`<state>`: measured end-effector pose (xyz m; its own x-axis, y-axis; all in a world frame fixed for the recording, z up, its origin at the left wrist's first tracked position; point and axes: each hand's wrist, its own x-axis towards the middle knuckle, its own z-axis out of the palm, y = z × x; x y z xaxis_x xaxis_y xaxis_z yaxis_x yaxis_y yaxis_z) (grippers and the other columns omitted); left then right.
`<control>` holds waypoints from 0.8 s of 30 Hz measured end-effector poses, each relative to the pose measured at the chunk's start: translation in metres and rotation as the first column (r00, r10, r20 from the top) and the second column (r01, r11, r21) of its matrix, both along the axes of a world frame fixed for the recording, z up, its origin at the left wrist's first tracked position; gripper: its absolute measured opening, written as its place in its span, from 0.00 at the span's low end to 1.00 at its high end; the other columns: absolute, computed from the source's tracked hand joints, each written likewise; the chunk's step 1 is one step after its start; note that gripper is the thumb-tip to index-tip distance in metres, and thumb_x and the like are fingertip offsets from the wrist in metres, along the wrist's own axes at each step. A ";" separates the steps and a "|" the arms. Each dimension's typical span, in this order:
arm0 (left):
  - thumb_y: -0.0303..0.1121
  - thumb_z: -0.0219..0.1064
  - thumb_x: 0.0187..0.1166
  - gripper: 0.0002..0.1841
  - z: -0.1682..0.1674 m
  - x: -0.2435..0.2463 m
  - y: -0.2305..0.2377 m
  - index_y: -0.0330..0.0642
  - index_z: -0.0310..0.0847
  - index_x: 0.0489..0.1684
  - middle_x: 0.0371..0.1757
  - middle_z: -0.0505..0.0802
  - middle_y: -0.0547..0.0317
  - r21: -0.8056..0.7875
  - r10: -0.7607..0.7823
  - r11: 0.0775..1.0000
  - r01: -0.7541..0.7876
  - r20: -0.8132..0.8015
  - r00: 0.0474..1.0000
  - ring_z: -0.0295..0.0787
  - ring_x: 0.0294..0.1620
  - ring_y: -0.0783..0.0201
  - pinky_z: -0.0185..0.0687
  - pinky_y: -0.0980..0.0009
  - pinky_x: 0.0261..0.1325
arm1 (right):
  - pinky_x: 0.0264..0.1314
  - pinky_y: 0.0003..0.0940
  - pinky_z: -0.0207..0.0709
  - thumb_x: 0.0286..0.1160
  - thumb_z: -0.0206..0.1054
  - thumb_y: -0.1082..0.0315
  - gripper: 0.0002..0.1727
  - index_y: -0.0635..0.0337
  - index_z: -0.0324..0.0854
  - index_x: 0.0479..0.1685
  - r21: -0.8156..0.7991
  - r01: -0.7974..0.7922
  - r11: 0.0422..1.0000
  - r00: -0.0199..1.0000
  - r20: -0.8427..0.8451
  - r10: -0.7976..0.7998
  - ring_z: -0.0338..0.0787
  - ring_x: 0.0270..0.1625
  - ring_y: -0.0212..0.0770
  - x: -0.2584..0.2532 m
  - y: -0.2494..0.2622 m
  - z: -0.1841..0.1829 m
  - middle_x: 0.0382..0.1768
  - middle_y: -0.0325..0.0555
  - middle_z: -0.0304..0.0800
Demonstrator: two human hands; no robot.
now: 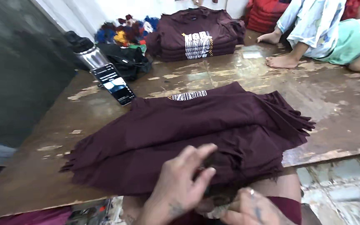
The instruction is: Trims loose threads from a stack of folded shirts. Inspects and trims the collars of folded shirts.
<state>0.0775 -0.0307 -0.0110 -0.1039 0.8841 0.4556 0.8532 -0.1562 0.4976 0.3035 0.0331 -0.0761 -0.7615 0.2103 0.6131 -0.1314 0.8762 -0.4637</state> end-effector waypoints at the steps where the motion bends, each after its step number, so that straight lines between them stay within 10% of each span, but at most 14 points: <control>1: 0.41 0.59 0.86 0.19 0.004 -0.013 -0.009 0.35 0.85 0.62 0.40 0.92 0.54 0.023 0.103 0.994 -0.106 0.109 0.989 0.86 0.32 0.70 0.83 0.72 0.34 | 0.55 0.33 0.83 0.86 0.64 0.63 0.11 0.55 0.89 0.54 0.000 -0.072 0.997 0.995 0.076 0.071 0.92 0.41 0.41 -0.005 -0.004 0.001 0.32 0.44 0.93; 4: 0.44 0.54 0.91 0.20 0.000 -0.038 -0.031 0.35 0.84 0.44 0.22 0.81 0.73 -0.043 0.338 0.939 -0.341 0.294 0.894 0.72 0.19 0.84 0.70 0.83 0.24 | 0.60 0.34 0.79 0.88 0.59 0.62 0.19 0.60 0.88 0.29 0.007 -0.178 0.984 0.984 0.028 0.177 0.87 0.26 0.43 -0.019 0.002 -0.005 0.16 0.45 0.85; 6: 0.52 0.58 0.86 0.25 -0.009 -0.033 -0.046 0.37 0.86 0.35 0.19 0.84 0.61 -0.274 0.409 0.888 -0.370 0.100 0.907 0.80 0.19 0.67 0.77 0.64 0.24 | 0.69 0.34 0.75 0.92 0.55 0.53 0.27 0.55 0.76 0.17 0.055 -0.143 0.988 0.983 -0.109 0.148 0.81 0.24 0.42 -0.037 0.009 -0.008 0.13 0.42 0.73; 8: 0.55 0.64 0.76 0.25 -0.031 -0.022 -0.055 0.41 0.84 0.23 0.14 0.82 0.55 -0.394 0.401 0.830 -0.395 -0.069 0.913 0.83 0.17 0.54 0.76 0.50 0.20 | 0.73 0.34 0.75 0.89 0.60 0.52 0.22 0.50 0.73 0.22 0.113 -0.064 0.992 0.969 -0.231 0.089 0.82 0.35 0.38 -0.062 0.013 -0.017 0.21 0.39 0.72; 10: 0.46 0.65 0.71 0.17 -0.048 -0.019 -0.066 0.46 0.79 0.15 0.10 0.76 0.63 -0.318 0.418 0.855 -0.409 -0.043 0.907 0.75 0.11 0.63 0.68 0.61 0.15 | 0.76 0.34 0.75 0.88 0.60 0.53 0.16 0.49 0.78 0.31 0.137 -0.045 0.990 0.973 -0.217 0.074 0.88 0.57 0.38 -0.085 0.014 -0.023 0.39 0.40 0.87; 12: 0.40 0.65 0.69 0.13 -0.059 -0.022 -0.073 0.49 0.77 0.15 0.11 0.74 0.71 -0.133 0.430 0.901 -0.412 0.163 0.888 0.68 0.11 0.77 0.63 0.77 0.14 | 0.69 0.33 0.77 0.87 0.60 0.50 0.18 0.49 0.81 0.29 0.128 -0.055 0.990 0.981 -0.177 0.077 0.89 0.60 0.37 -0.100 0.010 -0.034 0.42 0.38 0.93; 16: 0.33 0.73 0.72 0.06 -0.074 -0.018 -0.080 0.52 0.83 0.27 0.20 0.85 0.72 0.107 0.093 0.963 -0.249 0.732 0.675 0.81 0.16 0.82 0.81 0.84 0.21 | 0.34 0.30 0.77 0.86 0.56 0.39 0.25 0.51 0.86 0.42 0.091 0.020 0.996 0.995 -0.097 -0.012 0.84 0.28 0.35 -0.117 0.009 -0.022 0.23 0.35 0.85; 20: 0.34 0.75 0.73 0.04 -0.085 -0.019 -0.080 0.54 0.86 0.31 0.23 0.87 0.73 0.168 -0.053 0.974 -0.150 0.819 0.572 0.83 0.18 0.81 0.84 0.82 0.22 | 0.28 0.26 0.79 0.87 0.57 0.58 0.16 0.53 0.83 0.31 0.135 -0.059 0.989 0.987 -0.137 0.078 0.84 0.24 0.32 -0.120 0.012 -0.023 0.18 0.35 0.82; 24: 0.37 0.73 0.76 0.05 -0.087 -0.023 -0.079 0.53 0.84 0.32 0.22 0.86 0.73 0.190 -0.102 0.978 -0.090 0.802 0.589 0.83 0.18 0.82 0.84 0.83 0.22 | 0.26 0.24 0.76 0.94 0.49 0.55 0.20 0.53 0.77 0.33 0.083 -0.059 0.995 0.986 -0.152 0.071 0.81 0.22 0.30 -0.116 0.012 -0.025 0.19 0.36 0.78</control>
